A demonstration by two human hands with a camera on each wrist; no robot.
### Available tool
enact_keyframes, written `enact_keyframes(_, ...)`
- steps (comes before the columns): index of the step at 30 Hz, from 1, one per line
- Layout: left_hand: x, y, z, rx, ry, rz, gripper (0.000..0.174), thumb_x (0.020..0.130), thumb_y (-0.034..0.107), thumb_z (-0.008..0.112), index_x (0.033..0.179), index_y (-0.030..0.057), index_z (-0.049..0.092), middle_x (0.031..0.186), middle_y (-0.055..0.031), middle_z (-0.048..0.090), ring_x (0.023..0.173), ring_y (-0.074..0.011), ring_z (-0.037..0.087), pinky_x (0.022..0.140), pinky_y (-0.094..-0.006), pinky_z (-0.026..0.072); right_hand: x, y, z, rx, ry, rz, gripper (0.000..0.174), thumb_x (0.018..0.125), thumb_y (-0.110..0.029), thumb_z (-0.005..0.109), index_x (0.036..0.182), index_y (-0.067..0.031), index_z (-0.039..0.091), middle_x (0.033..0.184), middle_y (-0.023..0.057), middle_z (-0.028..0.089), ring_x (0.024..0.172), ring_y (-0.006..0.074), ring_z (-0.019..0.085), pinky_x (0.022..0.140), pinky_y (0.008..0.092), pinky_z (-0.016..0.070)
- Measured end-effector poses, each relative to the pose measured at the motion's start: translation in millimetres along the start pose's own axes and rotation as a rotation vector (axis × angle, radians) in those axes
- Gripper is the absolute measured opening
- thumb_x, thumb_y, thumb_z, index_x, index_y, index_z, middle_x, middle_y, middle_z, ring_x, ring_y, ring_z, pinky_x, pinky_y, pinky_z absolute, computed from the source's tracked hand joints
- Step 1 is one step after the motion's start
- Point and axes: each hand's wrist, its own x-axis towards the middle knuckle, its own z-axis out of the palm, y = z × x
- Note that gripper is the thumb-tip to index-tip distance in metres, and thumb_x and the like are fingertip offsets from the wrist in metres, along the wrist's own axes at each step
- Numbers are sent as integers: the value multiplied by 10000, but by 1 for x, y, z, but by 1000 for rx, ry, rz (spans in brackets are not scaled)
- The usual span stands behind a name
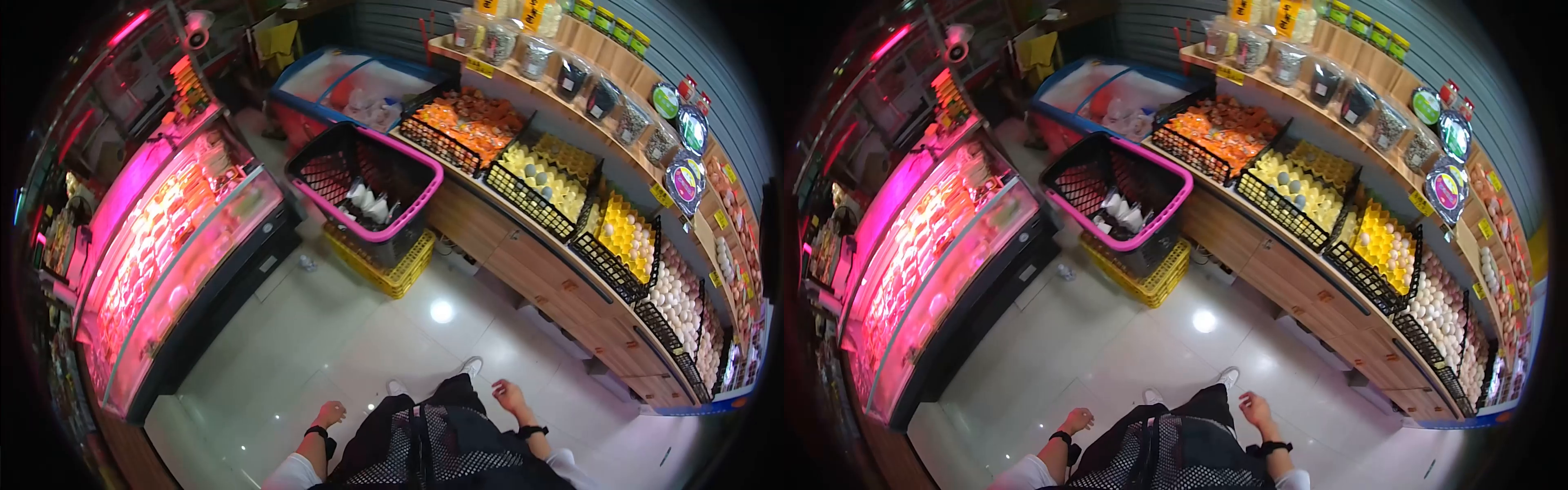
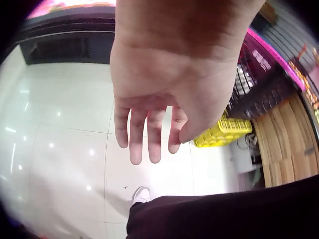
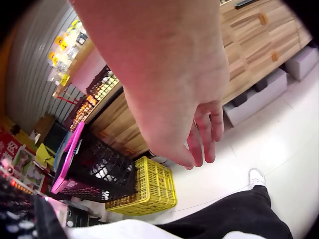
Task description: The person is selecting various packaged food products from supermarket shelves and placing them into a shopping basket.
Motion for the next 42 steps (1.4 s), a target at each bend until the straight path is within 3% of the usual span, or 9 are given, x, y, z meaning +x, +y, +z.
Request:
enact_keyframes(5,-16,-49,8,-565,253,107,188,862,131,531,874,-37,613,739,-144,647,668,-232,676,536,-320,561,53,-115,-15,-115,55,-251,207,784,-106,641,989,-85,638,811,106,678,741,241,664,702,349,528)
enact_keyframes(12,-29,-73,20,-330,138,46,176,873,155,562,901,-9,618,727,-124,658,663,-209,677,502,-301,512,84,-291,-1,-149,64,-614,179,827,-133,620,1000,-87,623,912,111,661,812,257,647,728,366,517)
enact_keyframes(14,-36,-86,32,-360,165,-17,178,851,186,600,917,25,641,722,-105,671,681,-194,680,489,-288,486,93,-309,13,-239,-23,-639,184,826,-143,624,1005,-99,623,907,100,656,827,257,641,730,367,514)
enact_keyframes(20,24,-185,34,-157,305,-93,323,784,351,673,976,93,701,860,-177,691,848,-319,678,771,-400,532,182,-318,84,-337,-211,-543,200,817,-195,606,1001,-116,611,902,105,654,848,300,637,742,407,509)
enact_keyframes(23,17,-182,-34,-66,287,-101,312,794,341,660,978,92,695,850,-173,691,837,-316,678,763,-401,532,202,-314,105,-328,-303,-443,213,820,-212,602,1014,-125,612,895,103,657,856,300,637,758,404,512)
enact_keyframes(30,2,-99,-198,250,131,-42,278,829,308,613,986,87,673,815,-158,690,799,-305,677,735,-402,534,231,-337,109,-126,-250,-175,186,808,-198,606,975,-120,636,883,83,684,850,282,655,752,395,524)
enact_keyframes(34,80,21,-294,21,56,-24,204,867,233,543,866,52,638,743,-106,685,682,-204,672,654,-353,529,245,-347,85,-65,-147,-121,192,806,-190,608,979,-108,631,883,88,682,847,283,654,749,392,523)
enact_keyframes(36,119,69,-338,237,226,366,182,872,223,538,841,63,620,779,-116,672,712,-216,663,671,-353,520,250,-359,63,-51,-93,-114,194,809,-183,607,982,-101,629,886,94,680,846,284,653,749,392,522)
enact_keyframes(42,133,237,-378,46,217,462,158,844,200,569,886,56,618,834,-135,652,783,-280,649,710,-347,511,267,-426,-7,68,165,-139,169,817,-164,614,973,-98,617,864,102,664,794,284,650,716,394,517)
